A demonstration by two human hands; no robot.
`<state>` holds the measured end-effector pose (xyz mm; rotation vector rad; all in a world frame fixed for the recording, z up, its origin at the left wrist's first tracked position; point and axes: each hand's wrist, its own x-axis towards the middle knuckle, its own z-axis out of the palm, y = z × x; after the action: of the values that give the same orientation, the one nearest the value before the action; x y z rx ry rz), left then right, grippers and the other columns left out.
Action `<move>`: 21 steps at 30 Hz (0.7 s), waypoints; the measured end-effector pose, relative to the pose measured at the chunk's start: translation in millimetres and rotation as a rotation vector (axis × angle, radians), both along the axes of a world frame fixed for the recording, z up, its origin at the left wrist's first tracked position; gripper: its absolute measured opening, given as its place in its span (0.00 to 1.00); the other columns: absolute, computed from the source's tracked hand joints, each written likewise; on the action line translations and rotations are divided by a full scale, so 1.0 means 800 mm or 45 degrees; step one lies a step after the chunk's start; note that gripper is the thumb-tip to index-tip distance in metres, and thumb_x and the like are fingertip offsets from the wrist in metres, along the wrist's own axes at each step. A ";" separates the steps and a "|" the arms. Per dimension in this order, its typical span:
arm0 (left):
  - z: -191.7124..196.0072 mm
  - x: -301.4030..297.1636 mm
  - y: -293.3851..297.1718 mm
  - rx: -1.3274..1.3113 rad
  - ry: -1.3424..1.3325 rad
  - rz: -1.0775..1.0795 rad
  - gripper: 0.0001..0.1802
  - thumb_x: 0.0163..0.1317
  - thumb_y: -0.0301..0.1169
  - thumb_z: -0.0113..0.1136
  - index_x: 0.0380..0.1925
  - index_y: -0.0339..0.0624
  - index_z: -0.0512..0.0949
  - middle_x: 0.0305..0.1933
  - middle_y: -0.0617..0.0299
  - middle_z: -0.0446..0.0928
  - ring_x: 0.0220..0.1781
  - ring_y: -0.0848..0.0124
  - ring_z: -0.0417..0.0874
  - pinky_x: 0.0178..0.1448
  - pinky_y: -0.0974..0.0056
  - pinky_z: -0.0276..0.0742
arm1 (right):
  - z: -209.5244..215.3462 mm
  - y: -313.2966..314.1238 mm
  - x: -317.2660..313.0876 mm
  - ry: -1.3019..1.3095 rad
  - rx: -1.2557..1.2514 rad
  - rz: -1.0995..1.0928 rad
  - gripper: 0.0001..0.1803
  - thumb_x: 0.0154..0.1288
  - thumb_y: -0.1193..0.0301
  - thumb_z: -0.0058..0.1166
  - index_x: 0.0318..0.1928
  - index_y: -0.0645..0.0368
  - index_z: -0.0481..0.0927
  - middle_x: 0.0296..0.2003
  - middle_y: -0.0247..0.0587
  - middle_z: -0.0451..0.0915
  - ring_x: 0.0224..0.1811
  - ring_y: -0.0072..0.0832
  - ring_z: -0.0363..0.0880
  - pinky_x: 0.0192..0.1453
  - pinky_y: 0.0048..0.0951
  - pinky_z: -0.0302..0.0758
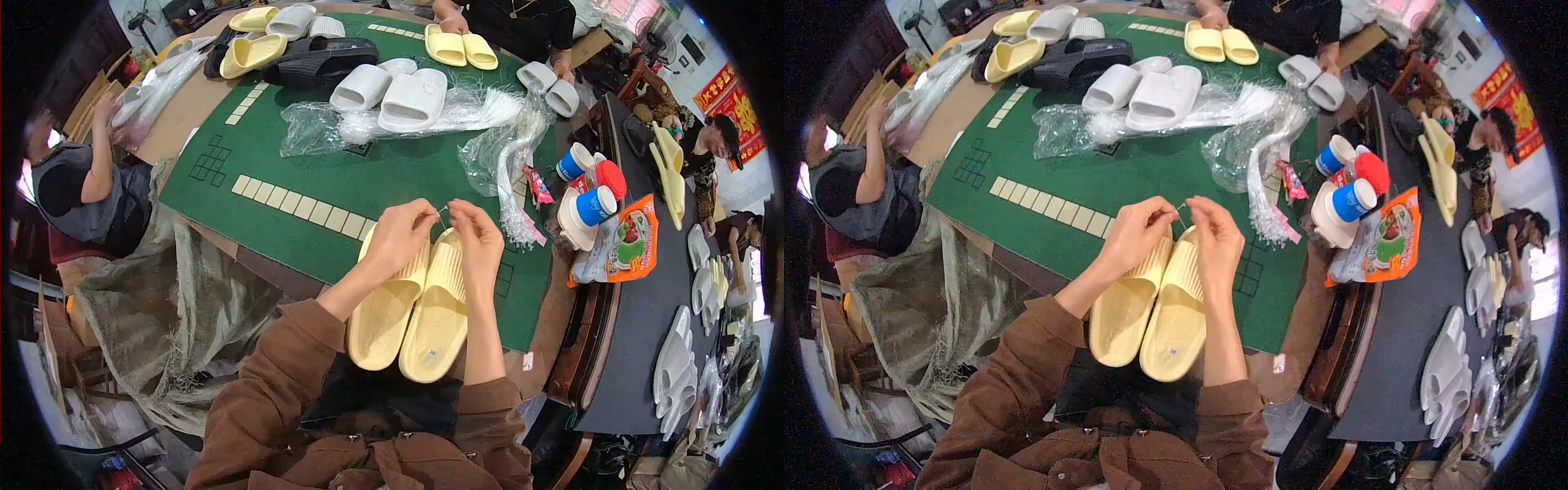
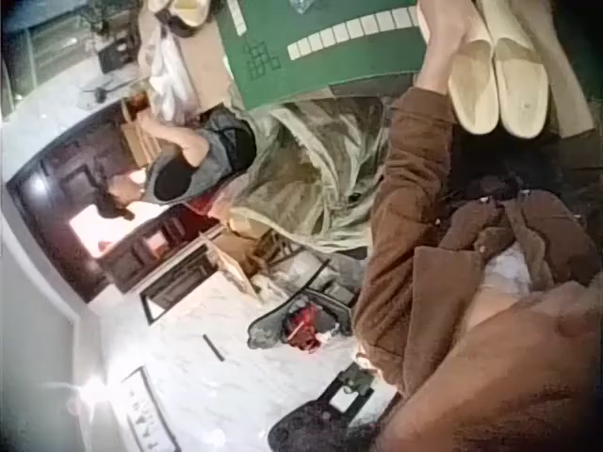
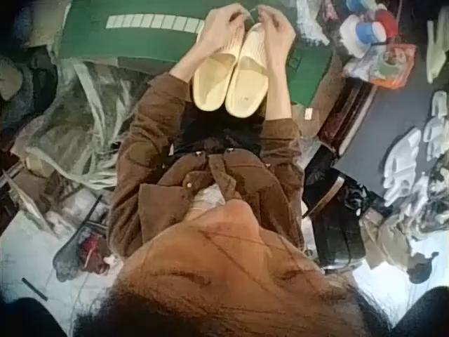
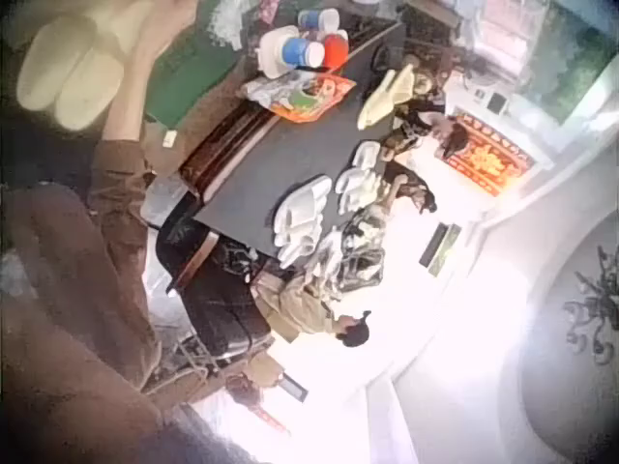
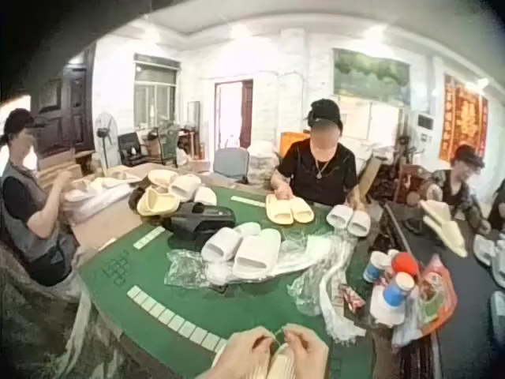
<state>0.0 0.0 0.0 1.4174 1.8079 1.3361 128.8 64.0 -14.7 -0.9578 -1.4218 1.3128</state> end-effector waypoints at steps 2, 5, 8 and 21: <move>0.002 0.002 0.001 -0.049 0.009 -0.011 0.08 0.60 0.27 0.57 0.35 0.33 0.78 0.28 0.53 0.80 0.24 0.70 0.76 0.33 0.66 0.72 | -0.005 0.000 0.000 -0.013 0.065 0.132 0.08 0.63 0.78 0.53 0.41 0.63 0.83 0.42 0.40 0.83 0.41 0.23 0.80 0.47 0.21 0.74; -0.001 -0.002 -0.001 -0.019 0.100 -0.041 0.07 0.59 0.26 0.57 0.35 0.34 0.79 0.29 0.52 0.79 0.26 0.66 0.78 0.32 0.64 0.72 | 0.011 -0.012 -0.009 -0.150 0.158 0.140 0.08 0.63 0.79 0.53 0.41 0.63 0.83 0.40 0.40 0.83 0.40 0.21 0.79 0.45 0.21 0.74; -0.004 -0.002 0.000 -0.035 0.133 -0.055 0.06 0.58 0.29 0.56 0.31 0.38 0.79 0.31 0.53 0.79 0.32 0.55 0.80 0.36 0.56 0.74 | 0.022 -0.013 -0.007 -0.284 0.114 0.131 0.08 0.63 0.79 0.53 0.41 0.65 0.82 0.36 0.40 0.83 0.38 0.20 0.80 0.43 0.22 0.75; -0.004 0.000 -0.002 0.026 0.034 -0.085 0.06 0.59 0.26 0.57 0.33 0.34 0.79 0.30 0.55 0.79 0.28 0.68 0.79 0.34 0.65 0.72 | 0.014 -0.004 0.000 0.199 -0.090 0.080 0.08 0.67 0.77 0.50 0.42 0.66 0.80 0.37 0.36 0.82 0.38 0.20 0.80 0.45 0.22 0.78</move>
<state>0.0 -1.6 -3.1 1.5000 1.7524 1.3118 128.5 61.1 -3.8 -0.8430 -1.3022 1.4600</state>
